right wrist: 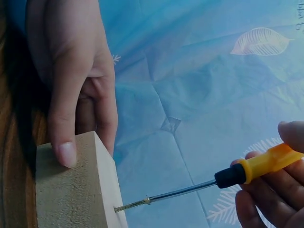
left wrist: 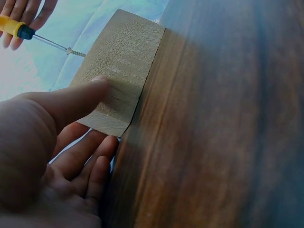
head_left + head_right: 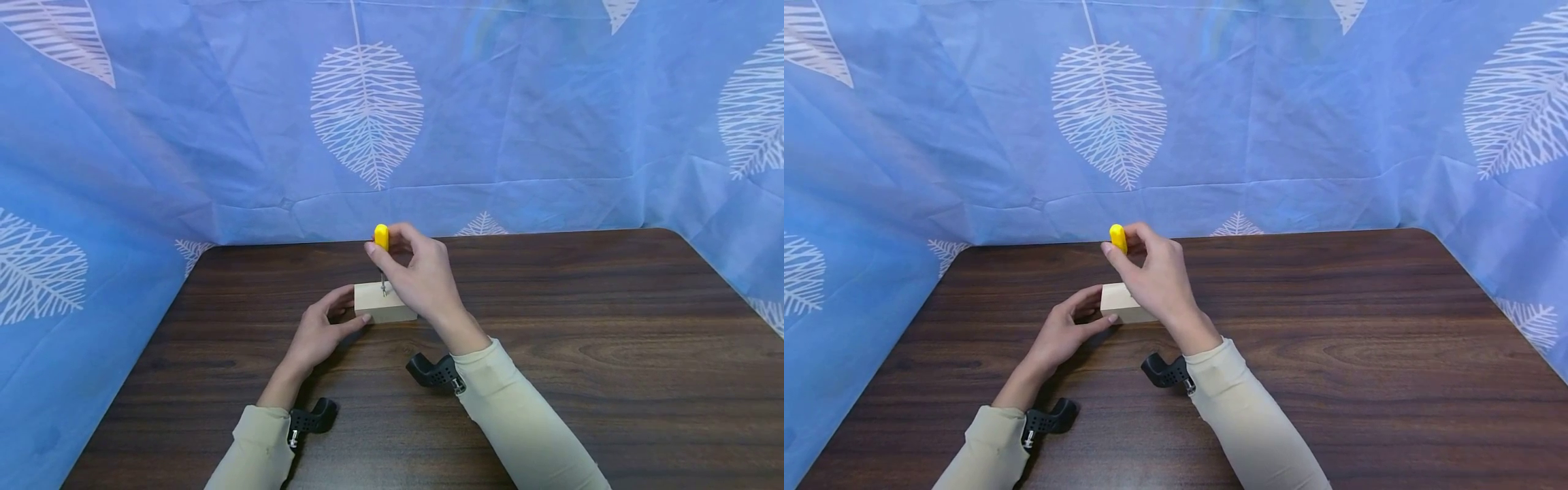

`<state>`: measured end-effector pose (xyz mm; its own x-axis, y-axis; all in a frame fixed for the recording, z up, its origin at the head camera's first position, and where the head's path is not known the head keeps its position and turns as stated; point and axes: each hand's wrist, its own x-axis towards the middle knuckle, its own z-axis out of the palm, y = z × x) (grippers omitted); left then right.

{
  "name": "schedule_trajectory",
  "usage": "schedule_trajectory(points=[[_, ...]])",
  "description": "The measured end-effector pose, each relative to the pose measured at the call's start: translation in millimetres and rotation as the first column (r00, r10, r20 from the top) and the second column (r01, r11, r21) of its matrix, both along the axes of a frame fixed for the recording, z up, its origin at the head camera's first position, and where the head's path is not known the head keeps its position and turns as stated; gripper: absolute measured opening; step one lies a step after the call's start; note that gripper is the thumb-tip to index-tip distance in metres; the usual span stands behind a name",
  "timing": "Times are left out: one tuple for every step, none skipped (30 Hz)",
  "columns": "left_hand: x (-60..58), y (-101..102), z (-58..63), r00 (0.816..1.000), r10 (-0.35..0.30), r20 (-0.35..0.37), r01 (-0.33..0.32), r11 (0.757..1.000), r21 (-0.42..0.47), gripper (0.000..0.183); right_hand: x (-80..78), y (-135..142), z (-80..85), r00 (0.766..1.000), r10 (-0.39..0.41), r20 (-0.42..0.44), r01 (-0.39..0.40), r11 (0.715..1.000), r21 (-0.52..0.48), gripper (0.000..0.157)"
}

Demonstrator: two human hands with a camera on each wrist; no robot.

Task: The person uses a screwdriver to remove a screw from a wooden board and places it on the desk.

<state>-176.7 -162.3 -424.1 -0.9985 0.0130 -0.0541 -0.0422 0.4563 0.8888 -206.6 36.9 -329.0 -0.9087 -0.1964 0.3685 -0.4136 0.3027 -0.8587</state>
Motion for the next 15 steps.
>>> schedule_trajectory(points=[[-0.1,0.1,0.1,1.0,-0.002,0.0,0.002,1.0,0.001,0.063,-0.1,0.1,-0.4,1.0,-0.01,-0.008,0.01,1.0,0.0,0.026],[-0.1,0.3,0.4,1.0,-0.002,0.0,0.002,1.0,0.0,0.063,-0.2,0.3,-0.6,1.0,-0.021,-0.017,0.02,1.0,-0.001,0.026],[-0.3,0.4,0.4,1.0,-0.002,-0.001,0.002,1.0,-0.001,0.063,-0.4,0.3,-0.8,0.999,-0.03,-0.029,0.03,1.0,-0.001,0.026],[-0.5,0.6,0.5,1.0,-0.002,-0.001,0.002,1.0,0.0,0.063,-0.7,0.4,-0.8,0.998,-0.037,-0.041,0.037,0.999,0.0,0.025],[-0.5,0.8,0.8,1.0,-0.003,-0.002,0.003,1.0,0.0,0.063,-0.9,0.5,-0.9,0.998,-0.041,-0.053,0.041,0.999,0.0,0.025],[-0.5,0.9,1.0,1.0,-0.002,-0.002,0.002,1.0,0.001,0.063,-0.9,0.7,-0.8,0.997,-0.043,-0.066,0.043,0.999,-0.002,0.024],[-0.5,1.0,1.1,1.0,-0.002,-0.002,0.002,1.0,0.0,0.063,-1.2,0.8,-0.8,0.996,-0.046,-0.079,0.045,0.999,-0.004,0.023],[-0.5,1.1,1.2,1.0,-0.002,-0.002,0.002,1.0,0.0,0.063,-1.5,0.9,-1.0,0.995,-0.048,-0.092,0.048,0.999,-0.004,0.023],[-0.5,1.1,1.2,1.0,-0.002,-0.001,0.002,1.0,0.001,0.064,-1.8,1.1,-1.1,0.994,-0.049,-0.101,0.049,0.999,-0.002,0.022],[-0.4,1.0,1.1,1.0,-0.001,0.0,0.001,1.0,0.001,0.064,-2.0,1.2,-1.1,0.993,-0.047,-0.106,0.048,0.999,0.001,0.021],[-0.2,1.0,1.0,1.0,0.0,0.001,0.0,1.0,0.002,0.064,-2.0,1.3,-1.1,0.993,-0.044,-0.109,0.045,0.999,0.005,0.021],[-0.1,0.8,0.9,1.0,0.001,0.002,-0.001,1.0,0.003,0.064,-2.1,1.5,-1.2,0.993,-0.041,-0.111,0.042,0.999,0.009,0.021],[0.0,0.6,0.6,1.0,0.002,0.003,-0.002,1.0,0.002,0.064,-2.2,1.7,-1.1,0.993,-0.038,-0.111,0.04,0.999,0.015,0.021],[0.2,0.5,0.4,1.0,0.004,0.004,-0.004,1.0,0.002,0.064,-2.3,2.0,-1.0,0.993,-0.034,-0.109,0.037,0.999,0.021,0.021],[0.4,0.2,0.2,1.0,0.005,0.004,-0.005,1.0,0.002,0.064,-2.1,2.3,-0.7,0.994,-0.031,-0.108,0.034,0.999,0.027,0.021]])
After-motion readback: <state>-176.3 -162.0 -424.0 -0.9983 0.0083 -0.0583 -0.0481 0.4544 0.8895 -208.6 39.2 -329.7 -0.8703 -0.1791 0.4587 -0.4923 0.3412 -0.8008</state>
